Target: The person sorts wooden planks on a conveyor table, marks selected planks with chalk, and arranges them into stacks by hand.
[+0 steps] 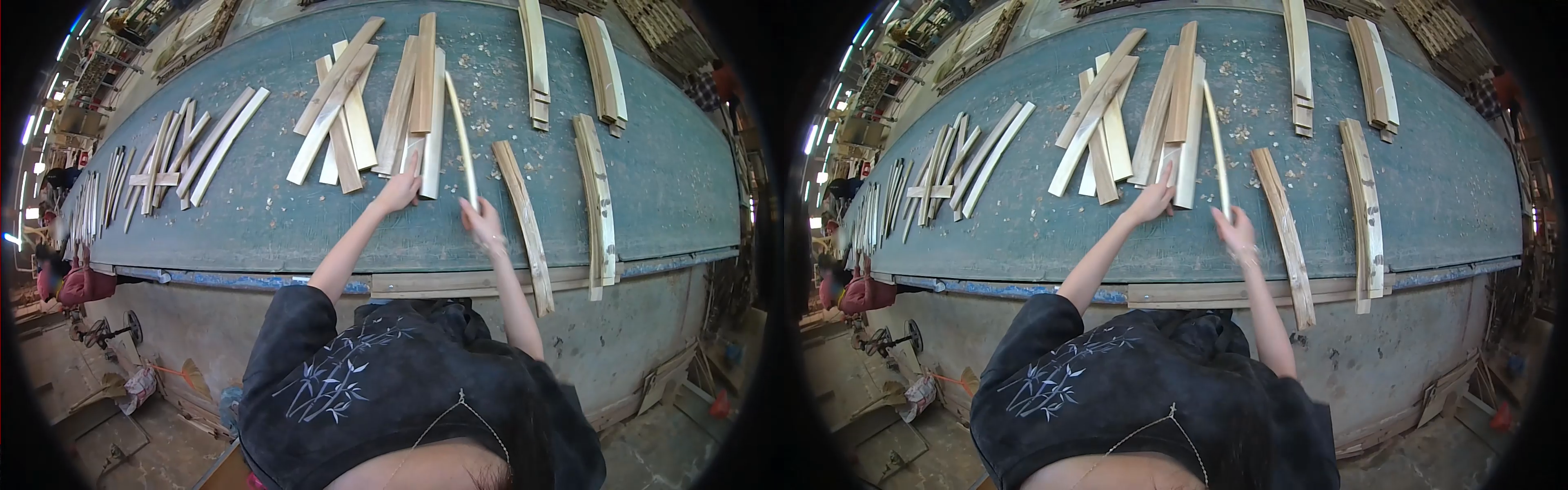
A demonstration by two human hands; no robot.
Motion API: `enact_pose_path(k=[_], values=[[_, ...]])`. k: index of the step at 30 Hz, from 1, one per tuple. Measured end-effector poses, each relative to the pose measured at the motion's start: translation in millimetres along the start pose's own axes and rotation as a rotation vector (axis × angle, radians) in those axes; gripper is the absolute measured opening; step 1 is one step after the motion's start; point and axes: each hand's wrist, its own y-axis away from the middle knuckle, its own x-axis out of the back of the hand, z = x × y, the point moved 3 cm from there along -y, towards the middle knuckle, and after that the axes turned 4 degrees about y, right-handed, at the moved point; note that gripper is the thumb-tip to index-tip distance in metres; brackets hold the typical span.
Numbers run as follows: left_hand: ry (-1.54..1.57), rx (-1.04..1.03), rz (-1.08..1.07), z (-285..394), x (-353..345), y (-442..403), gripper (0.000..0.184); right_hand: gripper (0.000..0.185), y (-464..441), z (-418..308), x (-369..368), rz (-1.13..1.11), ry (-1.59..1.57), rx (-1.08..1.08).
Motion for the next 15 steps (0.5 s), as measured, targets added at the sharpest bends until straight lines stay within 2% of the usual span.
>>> enact_pose_path(k=[1, 2, 4, 5, 6, 7, 8, 10, 12, 14, 15], values=[[0.097, -0.052, 0.023, -3.2, -5.9, -1.8, 0.058, 0.059, -29.7, 1.5, -18.4, 0.077, 0.164, 0.111], [0.327, -0.035, 0.027, 0.2, -9.0, -2.2, 0.053, 0.059, -49.9, -2.4, -35.7, 0.155, 0.326, 0.224], [0.36, 0.02, 0.013, 1.2, 1.6, -8.6, 0.043, 0.055, -61.6, -21.8, -60.2, 0.382, 0.439, 0.348], [0.354, 0.013, 0.021, 1.5, 10.1, -13.5, 0.043, 0.056, -61.3, -31.3, -69.2, 0.398, 0.505, 0.368], [0.352, 0.097, 0.047, -1.2, 18.6, -18.5, 0.04, 0.056, -59.9, -38.5, -74.9, 0.4, 0.504, 0.376], [0.35, 0.18, 0.071, -3.0, 25.3, -25.3, 0.038, 0.058, -53.7, -50.3, -77.2, 0.396, 0.613, 0.266], [0.348, 0.171, 0.072, -1.8, 29.7, -37.6, 0.038, 0.06, -52.1, -57.0, -78.8, 0.394, 0.717, 0.153], [-0.485, 0.079, 0.578, 13.6, 48.9, -56.7, 0.041, 0.066, -53.5, -59.4, -84.6, 0.379, 0.763, 0.125], [-0.419, 0.098, 0.588, 27.0, 49.5, -76.7, 0.044, 0.069, -53.8, -62.0, -88.3, 0.423, 0.809, 0.138], [-0.651, 0.068, 0.528, 37.1, 40.0, -95.4, 0.046, 0.075, -57.3, -60.0, -83.7, 0.406, 0.774, 0.19], [-0.718, 0.035, 0.588, 20.5, 31.7, -110.7, 0.052, 0.077, -55.1, -61.0, -78.0, 0.362, 0.685, 0.195]])
